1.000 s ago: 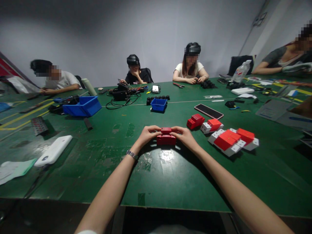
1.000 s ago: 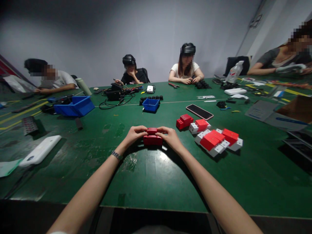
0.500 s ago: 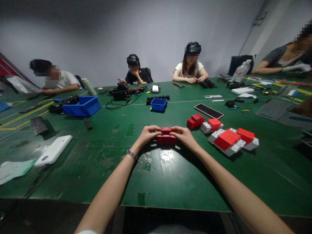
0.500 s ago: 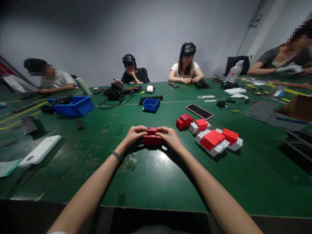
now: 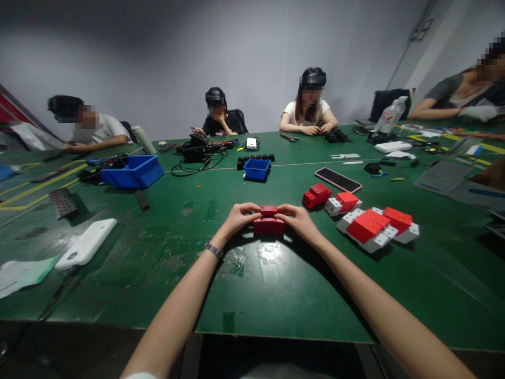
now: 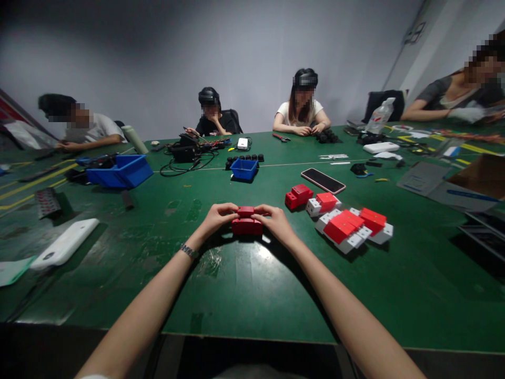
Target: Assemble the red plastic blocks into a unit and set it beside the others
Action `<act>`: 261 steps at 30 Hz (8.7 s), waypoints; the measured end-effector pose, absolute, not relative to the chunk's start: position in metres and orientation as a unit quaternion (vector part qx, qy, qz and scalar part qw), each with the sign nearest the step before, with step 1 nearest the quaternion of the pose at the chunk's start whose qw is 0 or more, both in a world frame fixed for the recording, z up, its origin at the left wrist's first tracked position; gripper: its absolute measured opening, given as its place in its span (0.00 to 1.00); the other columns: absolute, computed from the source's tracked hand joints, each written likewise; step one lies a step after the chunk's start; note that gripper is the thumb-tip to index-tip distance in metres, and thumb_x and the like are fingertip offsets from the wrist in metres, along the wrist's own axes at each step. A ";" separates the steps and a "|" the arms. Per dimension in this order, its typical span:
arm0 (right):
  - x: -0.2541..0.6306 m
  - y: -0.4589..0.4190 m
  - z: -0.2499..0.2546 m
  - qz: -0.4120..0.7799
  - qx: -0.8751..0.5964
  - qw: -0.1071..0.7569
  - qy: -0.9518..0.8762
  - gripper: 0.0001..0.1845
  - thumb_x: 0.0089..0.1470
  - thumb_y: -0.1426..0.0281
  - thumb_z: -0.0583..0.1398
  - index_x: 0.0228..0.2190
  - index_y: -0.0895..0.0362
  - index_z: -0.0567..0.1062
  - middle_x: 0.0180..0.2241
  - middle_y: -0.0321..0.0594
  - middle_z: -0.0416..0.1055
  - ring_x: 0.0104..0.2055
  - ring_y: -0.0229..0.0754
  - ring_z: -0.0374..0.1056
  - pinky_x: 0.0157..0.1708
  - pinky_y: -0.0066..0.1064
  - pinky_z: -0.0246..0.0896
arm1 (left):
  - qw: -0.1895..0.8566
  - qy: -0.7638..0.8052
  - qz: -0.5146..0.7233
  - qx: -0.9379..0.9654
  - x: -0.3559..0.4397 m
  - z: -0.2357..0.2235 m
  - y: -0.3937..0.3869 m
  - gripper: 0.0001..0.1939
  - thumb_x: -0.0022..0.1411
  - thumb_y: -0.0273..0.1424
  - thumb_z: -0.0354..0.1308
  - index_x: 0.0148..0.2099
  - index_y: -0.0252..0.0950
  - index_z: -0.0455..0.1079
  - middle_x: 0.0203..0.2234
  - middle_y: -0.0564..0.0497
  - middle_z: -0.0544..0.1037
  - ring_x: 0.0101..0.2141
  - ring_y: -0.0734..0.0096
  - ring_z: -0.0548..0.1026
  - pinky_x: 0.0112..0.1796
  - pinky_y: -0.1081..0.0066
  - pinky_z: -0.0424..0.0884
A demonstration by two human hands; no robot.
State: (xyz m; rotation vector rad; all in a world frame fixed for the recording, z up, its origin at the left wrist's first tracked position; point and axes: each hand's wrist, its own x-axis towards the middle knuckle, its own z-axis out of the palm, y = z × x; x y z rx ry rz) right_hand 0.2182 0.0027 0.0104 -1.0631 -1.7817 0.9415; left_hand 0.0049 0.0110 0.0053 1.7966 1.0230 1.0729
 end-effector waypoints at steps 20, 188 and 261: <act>0.219 0.003 0.010 0.384 -0.414 0.415 -0.713 0.11 0.48 0.65 0.60 0.32 0.58 0.77 0.33 0.40 0.76 0.37 0.42 0.71 0.40 0.33 0.63 | 0.404 0.404 0.416 0.708 0.006 0.005 0.011 0.13 0.52 0.36 0.62 0.35 0.31 0.73 0.32 0.47 0.76 0.34 0.69 0.73 0.37 0.72 0.67; 0.221 0.003 0.011 0.364 -0.409 0.398 -0.736 0.12 0.50 0.63 0.59 0.34 0.57 0.76 0.34 0.40 0.76 0.38 0.43 0.71 0.41 0.33 0.62 | 0.354 0.432 0.405 0.724 0.007 0.008 0.007 0.15 0.51 0.39 0.61 0.36 0.32 0.74 0.32 0.46 0.78 0.33 0.67 0.75 0.37 0.70 0.69; 0.220 0.005 0.007 0.378 -0.389 0.422 -0.727 0.10 0.49 0.64 0.60 0.31 0.58 0.73 0.32 0.39 0.75 0.37 0.41 0.70 0.43 0.36 0.63 | 0.383 0.431 0.403 0.711 0.008 0.010 0.007 0.14 0.50 0.38 0.62 0.34 0.31 0.71 0.30 0.49 0.76 0.32 0.69 0.73 0.36 0.71 0.68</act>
